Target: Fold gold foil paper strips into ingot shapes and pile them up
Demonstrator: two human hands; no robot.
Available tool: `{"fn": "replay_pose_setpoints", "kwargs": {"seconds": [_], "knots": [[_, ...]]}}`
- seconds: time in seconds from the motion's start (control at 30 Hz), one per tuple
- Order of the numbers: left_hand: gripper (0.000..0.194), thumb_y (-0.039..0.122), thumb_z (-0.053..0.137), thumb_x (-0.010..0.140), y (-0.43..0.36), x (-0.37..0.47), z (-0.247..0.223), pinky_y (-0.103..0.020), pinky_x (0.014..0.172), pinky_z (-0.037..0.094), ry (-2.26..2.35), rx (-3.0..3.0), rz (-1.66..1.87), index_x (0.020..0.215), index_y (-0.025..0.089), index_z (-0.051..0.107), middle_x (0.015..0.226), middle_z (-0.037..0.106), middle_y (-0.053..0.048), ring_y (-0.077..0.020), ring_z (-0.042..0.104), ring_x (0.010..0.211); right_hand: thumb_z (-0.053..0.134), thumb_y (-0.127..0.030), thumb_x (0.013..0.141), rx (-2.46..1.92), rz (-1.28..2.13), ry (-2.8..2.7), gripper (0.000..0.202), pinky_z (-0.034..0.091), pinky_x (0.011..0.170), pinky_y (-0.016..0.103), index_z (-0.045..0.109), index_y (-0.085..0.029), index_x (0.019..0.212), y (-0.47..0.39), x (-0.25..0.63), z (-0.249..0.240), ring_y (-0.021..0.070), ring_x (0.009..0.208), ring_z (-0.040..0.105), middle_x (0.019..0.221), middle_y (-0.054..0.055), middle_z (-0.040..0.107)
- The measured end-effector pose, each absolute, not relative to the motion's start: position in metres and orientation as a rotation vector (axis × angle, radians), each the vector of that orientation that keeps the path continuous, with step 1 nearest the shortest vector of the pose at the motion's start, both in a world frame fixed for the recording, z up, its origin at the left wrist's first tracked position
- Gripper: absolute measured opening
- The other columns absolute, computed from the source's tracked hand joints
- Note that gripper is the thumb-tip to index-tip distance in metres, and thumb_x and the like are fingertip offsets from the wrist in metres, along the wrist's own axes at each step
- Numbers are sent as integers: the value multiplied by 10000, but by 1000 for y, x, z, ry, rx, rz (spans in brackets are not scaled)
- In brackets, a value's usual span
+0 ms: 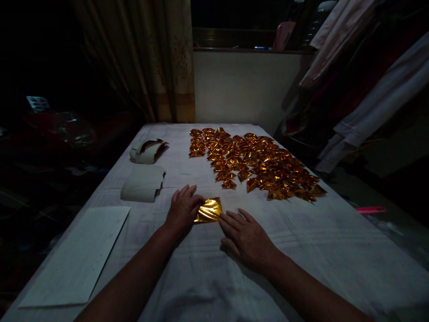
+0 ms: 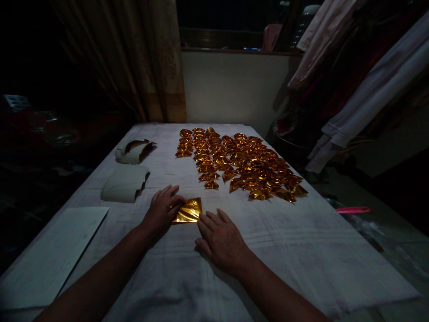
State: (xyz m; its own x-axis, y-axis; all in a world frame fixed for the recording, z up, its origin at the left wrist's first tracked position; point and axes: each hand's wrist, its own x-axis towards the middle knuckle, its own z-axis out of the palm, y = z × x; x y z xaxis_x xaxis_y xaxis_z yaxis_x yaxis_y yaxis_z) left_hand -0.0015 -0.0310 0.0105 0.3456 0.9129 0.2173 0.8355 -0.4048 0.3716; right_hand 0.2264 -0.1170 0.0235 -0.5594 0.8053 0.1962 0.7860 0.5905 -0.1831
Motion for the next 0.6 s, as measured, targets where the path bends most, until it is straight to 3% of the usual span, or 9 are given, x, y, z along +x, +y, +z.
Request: {"fn": "replay_pose_setpoints", "kwargs": {"seconds": [0.17, 0.3, 0.5, 0.6], "knots": [[221, 199, 547, 928, -30, -1, 11, -582, 1134, 286, 1593, 2412, 567, 1000, 288, 737, 1436, 561, -69, -327, 406, 1410, 473, -237, 983, -1487, 103, -2381, 278, 413, 1044, 448, 739, -207, 1056, -94, 222, 32, 243, 1063, 675, 1145, 104, 741], [196, 196, 566, 914, -30, -1, 11, -579, 1138, 281, 1594, 2421, 566, 994, 273, 728, 1437, 559, -82, -331, 401, 1413, 505, -215, 953, -1681, 97, -2234, 304, 449, 959, 375, 666, -191, 1210, -64, 193, 44, 250, 1124, 628, 1258, 120, 680], [184, 181, 550, 905, -30, -2, 5, -561, 1150, 282, 1635, 2406, 632, 1042, 236, 660, 1417, 581, -93, -306, 432, 1396, 543, -266, 924, -1850, 238, -2367, 219, 475, 761, 302, 708, -241, 1065, -37, 173, 54, 240, 1024, 645, 1105, 101, 685], [195, 193, 574, 887, -28, -3, 2, -553, 1154, 288, 1649, 2383, 647, 1073, 219, 625, 1419, 579, -113, -308, 438, 1393, 618, -316, 870, -1967, 321, -2444, 278, 489, 739, 325, 705, -242, 1123, -25, 176, 66, 274, 1008, 671, 1108, 130, 686]]}}
